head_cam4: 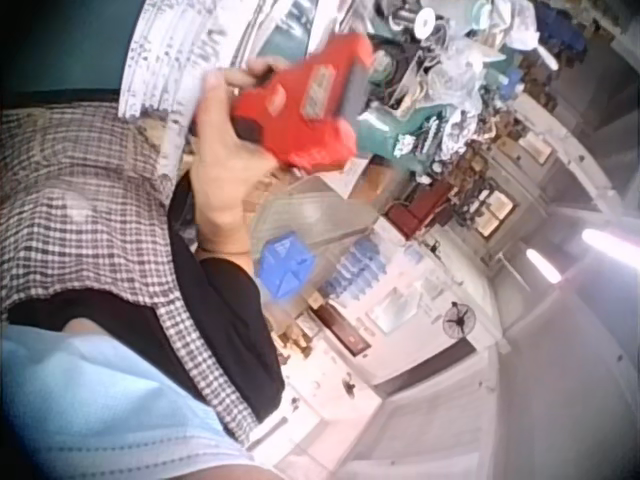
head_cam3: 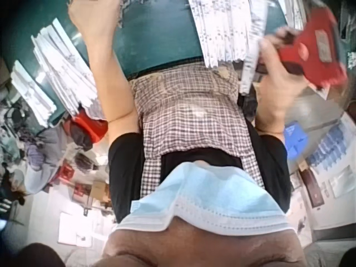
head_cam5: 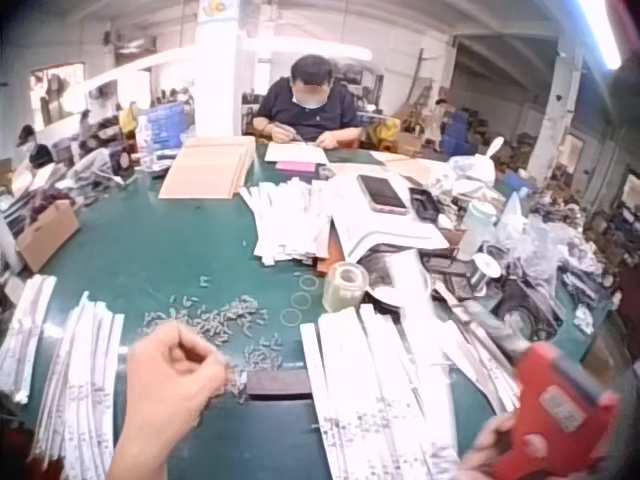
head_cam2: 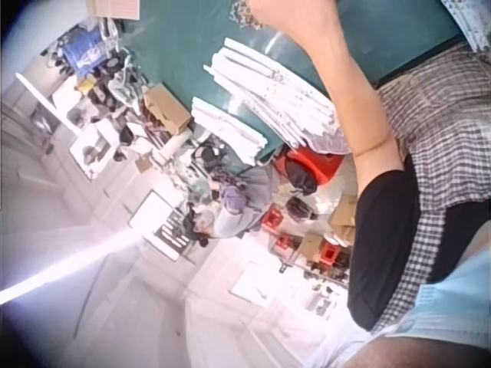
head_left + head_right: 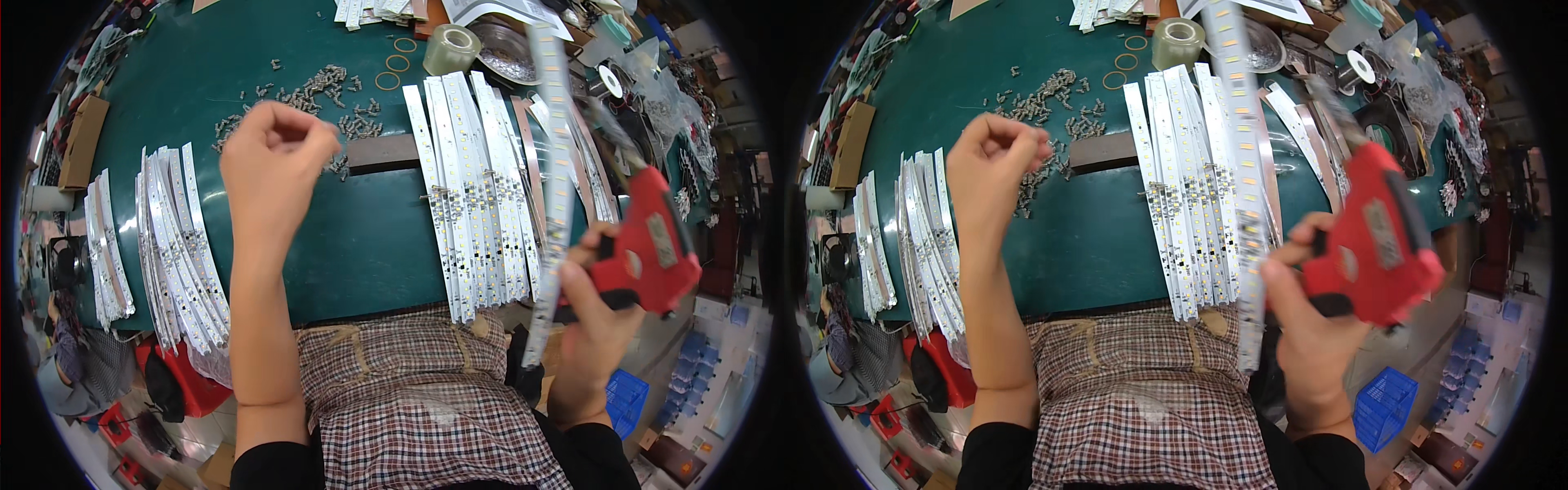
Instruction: The person attaches small components onto LED light strips by hand and solders them in place using a soldering iron, repeatedly assembling the strips on the work table.
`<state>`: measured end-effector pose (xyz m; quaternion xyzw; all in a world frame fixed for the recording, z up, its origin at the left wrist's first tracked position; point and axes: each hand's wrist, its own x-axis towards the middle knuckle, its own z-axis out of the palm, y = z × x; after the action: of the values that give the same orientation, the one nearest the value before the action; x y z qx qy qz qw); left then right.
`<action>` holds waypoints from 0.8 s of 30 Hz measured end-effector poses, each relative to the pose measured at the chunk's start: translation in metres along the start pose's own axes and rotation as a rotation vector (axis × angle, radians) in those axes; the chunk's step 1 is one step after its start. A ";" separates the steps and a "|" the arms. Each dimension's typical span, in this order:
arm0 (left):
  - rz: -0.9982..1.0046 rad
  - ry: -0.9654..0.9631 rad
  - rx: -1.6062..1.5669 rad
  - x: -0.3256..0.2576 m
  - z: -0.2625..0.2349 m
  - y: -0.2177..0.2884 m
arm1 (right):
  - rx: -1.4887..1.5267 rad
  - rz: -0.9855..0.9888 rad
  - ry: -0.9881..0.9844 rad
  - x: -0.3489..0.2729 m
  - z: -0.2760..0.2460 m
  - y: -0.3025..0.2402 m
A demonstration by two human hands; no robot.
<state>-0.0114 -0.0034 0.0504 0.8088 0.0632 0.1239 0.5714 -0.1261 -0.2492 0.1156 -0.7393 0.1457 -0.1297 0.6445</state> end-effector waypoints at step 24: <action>-0.558 -0.508 -0.828 -0.080 0.027 0.001 | -0.059 0.105 -0.249 -0.009 0.036 0.039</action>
<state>-0.0804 -0.0480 0.0328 0.4741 0.0811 -0.2164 0.8496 -0.1228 -0.2179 0.0722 -0.7597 0.1068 0.0016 0.6414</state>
